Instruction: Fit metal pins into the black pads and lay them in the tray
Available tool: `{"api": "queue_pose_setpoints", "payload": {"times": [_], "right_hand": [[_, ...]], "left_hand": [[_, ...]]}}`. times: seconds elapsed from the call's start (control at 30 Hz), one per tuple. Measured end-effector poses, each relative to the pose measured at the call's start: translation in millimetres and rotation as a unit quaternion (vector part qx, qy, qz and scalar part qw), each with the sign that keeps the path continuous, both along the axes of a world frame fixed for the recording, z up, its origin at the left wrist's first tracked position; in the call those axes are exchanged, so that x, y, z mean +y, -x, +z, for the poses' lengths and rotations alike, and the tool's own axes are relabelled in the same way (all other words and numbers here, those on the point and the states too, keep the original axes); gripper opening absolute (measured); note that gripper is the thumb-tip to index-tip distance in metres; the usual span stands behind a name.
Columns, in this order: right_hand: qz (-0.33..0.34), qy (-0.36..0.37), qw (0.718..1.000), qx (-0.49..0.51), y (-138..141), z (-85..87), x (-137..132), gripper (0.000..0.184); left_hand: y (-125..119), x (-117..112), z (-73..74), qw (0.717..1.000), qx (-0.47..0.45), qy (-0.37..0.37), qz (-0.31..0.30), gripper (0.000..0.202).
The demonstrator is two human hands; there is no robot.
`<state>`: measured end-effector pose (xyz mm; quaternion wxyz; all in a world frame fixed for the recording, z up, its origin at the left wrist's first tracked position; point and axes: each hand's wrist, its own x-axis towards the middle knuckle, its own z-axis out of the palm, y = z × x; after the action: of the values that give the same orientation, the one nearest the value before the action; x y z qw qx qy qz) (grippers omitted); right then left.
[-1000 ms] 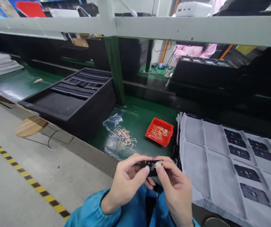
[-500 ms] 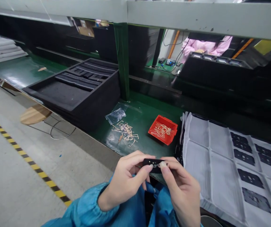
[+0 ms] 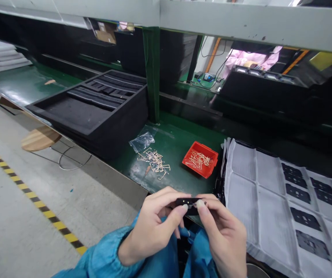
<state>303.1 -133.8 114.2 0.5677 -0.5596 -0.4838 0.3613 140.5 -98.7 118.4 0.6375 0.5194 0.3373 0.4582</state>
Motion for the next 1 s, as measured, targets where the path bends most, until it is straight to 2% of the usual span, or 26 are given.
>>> {"api": "queue_pose_setpoints", "payload": {"times": [0.1, 0.37, 0.57, 0.67, 0.73, 0.83, 0.9, 1.0], "right_hand": [[-0.017, -0.021, 0.999, -0.020, 3, 0.0, 0, 0.012], [-0.041, -0.071, 0.990, -0.115, 16, 2.3, -1, 0.008], [-0.081, -0.139, 0.954, -0.255, 24, 1.5, -4, 0.010], [-0.121, -0.128, 0.940, -0.293, 23, -2.5, -4, 0.005], [-0.148, -0.093, 0.953, -0.248, 24, -5.6, -1, 0.014], [-0.132, -0.051, 0.984, -0.104, 29, -8.9, 7, 0.029], [-0.108, -0.036, 0.993, -0.010, 32, -10.3, 12, 0.029], [-0.088, -0.009, 0.992, 0.085, 32, -12.6, 14, 0.022]], "left_hand": [[-2, -1, 2.3, 1.000, -0.011, 0.001, 0.019, 0.021], [-8, 0, 1.5, 0.995, 0.056, -0.004, 0.078, 0.027], [-11, -4, -5.1, 0.991, 0.086, -0.032, 0.095, 0.024], [-12, -3, -7.4, 0.981, 0.106, -0.067, 0.147, 0.024], [-13, -3, -8.7, 0.976, 0.109, -0.071, 0.176, 0.025], [-14, -2, -10.2, 0.980, 0.115, -0.056, 0.151, 0.024], [-15, -3, -10.8, 0.983, 0.116, -0.048, 0.136, 0.024], [-16, -5, -10.1, 0.982, 0.103, -0.025, 0.154, 0.025]]}}
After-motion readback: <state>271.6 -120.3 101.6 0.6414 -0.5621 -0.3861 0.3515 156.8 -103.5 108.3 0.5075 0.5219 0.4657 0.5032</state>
